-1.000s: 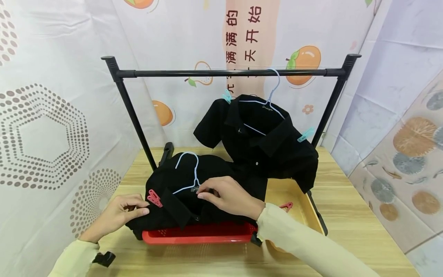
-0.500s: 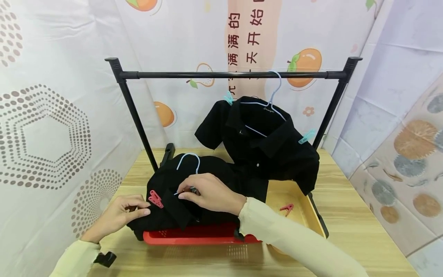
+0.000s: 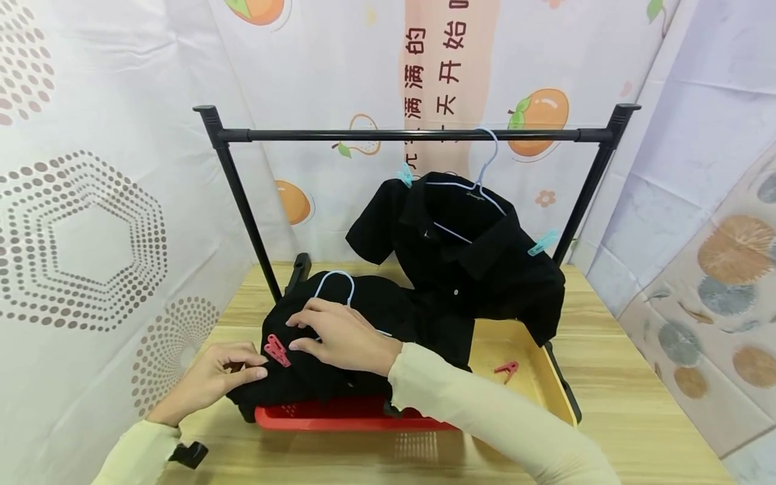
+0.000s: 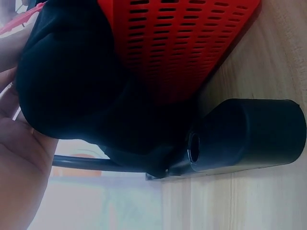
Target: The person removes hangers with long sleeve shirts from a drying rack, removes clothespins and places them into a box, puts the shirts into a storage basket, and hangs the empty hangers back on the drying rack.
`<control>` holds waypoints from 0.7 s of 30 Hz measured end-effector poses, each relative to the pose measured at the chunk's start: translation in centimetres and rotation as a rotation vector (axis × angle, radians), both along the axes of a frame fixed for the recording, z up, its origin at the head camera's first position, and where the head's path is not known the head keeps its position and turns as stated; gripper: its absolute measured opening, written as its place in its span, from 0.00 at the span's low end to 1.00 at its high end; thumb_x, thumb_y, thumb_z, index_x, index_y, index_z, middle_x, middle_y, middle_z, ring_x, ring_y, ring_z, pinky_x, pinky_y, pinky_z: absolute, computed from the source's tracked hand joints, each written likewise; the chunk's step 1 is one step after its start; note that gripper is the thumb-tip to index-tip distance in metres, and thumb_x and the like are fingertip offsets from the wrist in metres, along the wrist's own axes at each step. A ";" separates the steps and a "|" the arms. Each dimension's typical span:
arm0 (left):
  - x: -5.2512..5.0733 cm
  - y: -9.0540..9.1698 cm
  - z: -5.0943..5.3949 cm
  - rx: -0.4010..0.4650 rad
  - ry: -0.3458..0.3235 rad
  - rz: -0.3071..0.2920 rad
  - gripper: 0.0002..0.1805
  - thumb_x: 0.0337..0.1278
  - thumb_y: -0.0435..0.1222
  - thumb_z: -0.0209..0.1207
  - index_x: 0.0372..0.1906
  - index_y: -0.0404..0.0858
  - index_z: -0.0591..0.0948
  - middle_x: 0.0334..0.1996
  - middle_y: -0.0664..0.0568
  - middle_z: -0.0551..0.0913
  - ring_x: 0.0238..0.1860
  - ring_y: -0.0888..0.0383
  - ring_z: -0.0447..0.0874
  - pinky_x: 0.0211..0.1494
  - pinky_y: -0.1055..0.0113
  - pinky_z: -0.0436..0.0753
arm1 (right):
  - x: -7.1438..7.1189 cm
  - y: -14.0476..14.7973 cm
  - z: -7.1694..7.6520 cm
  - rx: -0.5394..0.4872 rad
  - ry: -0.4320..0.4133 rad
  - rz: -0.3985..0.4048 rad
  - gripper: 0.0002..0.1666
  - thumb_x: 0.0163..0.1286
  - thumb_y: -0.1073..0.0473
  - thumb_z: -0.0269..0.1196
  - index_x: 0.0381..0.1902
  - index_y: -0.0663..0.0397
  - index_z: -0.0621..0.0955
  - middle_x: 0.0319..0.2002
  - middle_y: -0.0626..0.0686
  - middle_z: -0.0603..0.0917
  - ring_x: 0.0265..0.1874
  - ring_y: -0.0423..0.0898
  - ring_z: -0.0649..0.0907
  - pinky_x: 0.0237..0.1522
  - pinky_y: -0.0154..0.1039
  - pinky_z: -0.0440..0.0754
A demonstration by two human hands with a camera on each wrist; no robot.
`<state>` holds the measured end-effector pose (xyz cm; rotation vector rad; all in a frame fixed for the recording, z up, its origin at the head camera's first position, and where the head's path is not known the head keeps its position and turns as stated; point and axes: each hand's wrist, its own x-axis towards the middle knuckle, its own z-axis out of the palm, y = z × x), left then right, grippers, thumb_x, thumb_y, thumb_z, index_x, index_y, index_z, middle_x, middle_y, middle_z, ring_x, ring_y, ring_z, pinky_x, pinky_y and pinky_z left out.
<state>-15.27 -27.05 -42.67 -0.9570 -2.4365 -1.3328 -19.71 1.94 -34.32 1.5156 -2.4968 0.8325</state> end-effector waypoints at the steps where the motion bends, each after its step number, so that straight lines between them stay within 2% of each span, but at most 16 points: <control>1: 0.0 0.0 -0.1 0.001 0.001 -0.005 0.12 0.56 0.23 0.70 0.40 0.41 0.91 0.31 0.58 0.86 0.24 0.62 0.73 0.23 0.66 0.71 | 0.0 -0.2 0.0 0.003 0.019 -0.010 0.21 0.73 0.50 0.68 0.58 0.54 0.84 0.50 0.49 0.83 0.32 0.36 0.78 0.36 0.23 0.76; 6: 0.0 0.0 -0.2 -0.011 -0.004 0.004 0.11 0.57 0.24 0.70 0.40 0.43 0.91 0.32 0.59 0.86 0.24 0.63 0.73 0.24 0.67 0.71 | 0.2 -1.2 -0.1 0.088 0.067 -0.045 0.26 0.73 0.46 0.67 0.63 0.52 0.83 0.56 0.49 0.82 0.40 0.36 0.82 0.38 0.23 0.78; 9: -0.1 0.0 -0.1 -0.019 -0.019 0.014 0.11 0.58 0.25 0.70 0.41 0.43 0.91 0.32 0.60 0.86 0.24 0.63 0.73 0.24 0.67 0.71 | 0.2 -1.7 -0.2 0.152 0.089 -0.035 0.26 0.73 0.43 0.67 0.62 0.49 0.84 0.56 0.46 0.83 0.43 0.35 0.83 0.40 0.24 0.80; 14: -0.3 0.1 0.1 -0.023 -0.042 0.007 0.11 0.59 0.26 0.69 0.42 0.44 0.92 0.32 0.59 0.86 0.24 0.63 0.72 0.24 0.66 0.70 | 0.4 -2.1 -0.7 0.159 0.117 0.039 0.18 0.71 0.46 0.69 0.54 0.45 0.87 0.49 0.43 0.85 0.42 0.34 0.82 0.43 0.23 0.78; 21: -0.5 0.0 0.2 -0.022 -0.035 -0.001 0.12 0.58 0.26 0.70 0.41 0.45 0.92 0.33 0.59 0.87 0.25 0.62 0.73 0.24 0.66 0.70 | 0.4 -2.5 -1.0 0.165 0.164 0.092 0.14 0.68 0.46 0.72 0.47 0.43 0.87 0.44 0.38 0.86 0.37 0.31 0.80 0.38 0.22 0.75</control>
